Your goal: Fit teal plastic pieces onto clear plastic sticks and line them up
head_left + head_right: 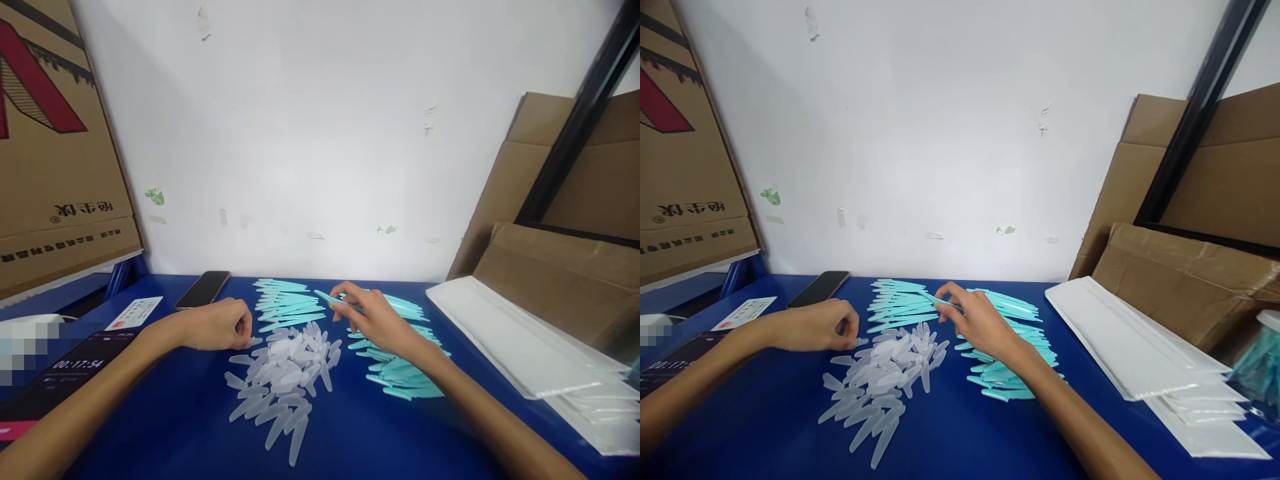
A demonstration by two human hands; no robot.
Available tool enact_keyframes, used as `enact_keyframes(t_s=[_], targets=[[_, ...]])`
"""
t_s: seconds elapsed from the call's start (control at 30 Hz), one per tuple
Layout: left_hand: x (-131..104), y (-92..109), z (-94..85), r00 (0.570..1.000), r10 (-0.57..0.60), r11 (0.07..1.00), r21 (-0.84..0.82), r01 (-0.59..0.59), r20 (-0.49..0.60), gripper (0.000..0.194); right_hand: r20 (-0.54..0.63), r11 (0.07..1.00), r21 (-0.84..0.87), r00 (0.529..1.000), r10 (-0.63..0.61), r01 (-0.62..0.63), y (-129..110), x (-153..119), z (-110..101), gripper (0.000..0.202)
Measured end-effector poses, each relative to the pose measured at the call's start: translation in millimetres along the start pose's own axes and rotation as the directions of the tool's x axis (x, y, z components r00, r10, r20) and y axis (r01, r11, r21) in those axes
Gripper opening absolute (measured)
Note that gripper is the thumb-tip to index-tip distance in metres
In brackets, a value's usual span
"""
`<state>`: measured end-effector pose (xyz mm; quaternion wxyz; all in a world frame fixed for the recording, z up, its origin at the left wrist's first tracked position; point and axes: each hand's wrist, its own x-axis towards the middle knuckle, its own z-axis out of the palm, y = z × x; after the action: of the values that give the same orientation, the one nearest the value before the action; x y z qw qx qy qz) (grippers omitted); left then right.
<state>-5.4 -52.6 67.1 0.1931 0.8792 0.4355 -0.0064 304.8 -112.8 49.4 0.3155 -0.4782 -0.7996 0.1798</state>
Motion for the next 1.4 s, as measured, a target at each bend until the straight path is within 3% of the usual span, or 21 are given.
enact_keyframes(t_s=[0.17,0.27,0.33,0.53,0.9,1.2,1.4], targets=[[3.2,14.6,-0.2,0.961,0.065,0.996,-0.047,-0.080,-0.268,0.028,0.005,0.997,-0.070,1.000,-0.024,0.024,-3.8,-2.0,-0.1,0.029],[7.7,22.4,7.7,0.876,0.171,0.985,0.087,-0.148,-0.451,0.030,0.000,0.981,-0.185,0.998,-0.058,0.057,-3.7,-2.0,2.4,0.029],[10.9,25.9,15.8,0.830,0.245,0.968,0.172,-0.182,-0.501,0.030,-0.005,0.952,-0.295,0.997,-0.082,0.077,-2.2,-1.4,5.0,0.029],[16.0,32.9,33.9,0.780,0.367,0.930,0.226,-0.291,-0.507,0.028,0.021,0.906,-0.407,0.993,-0.117,0.116,0.1,-0.9,11.8,0.029],[14.8,39.4,36.9,0.774,0.330,0.944,0.184,-0.274,-0.540,0.028,0.019,0.898,-0.418,0.990,-0.143,0.138,-2.9,-1.9,14.2,0.029],[18.5,44.4,48.8,0.760,0.402,0.915,0.188,-0.358,-0.511,0.023,0.093,0.942,-0.275,0.980,-0.174,0.193,-3.3,-6.1,20.6,0.030],[19.2,49.4,51.1,0.773,0.378,0.914,0.075,-0.398,-0.510,0.021,0.082,0.941,-0.281,0.982,-0.173,0.189,-10.1,-7.5,27.4,0.026]])
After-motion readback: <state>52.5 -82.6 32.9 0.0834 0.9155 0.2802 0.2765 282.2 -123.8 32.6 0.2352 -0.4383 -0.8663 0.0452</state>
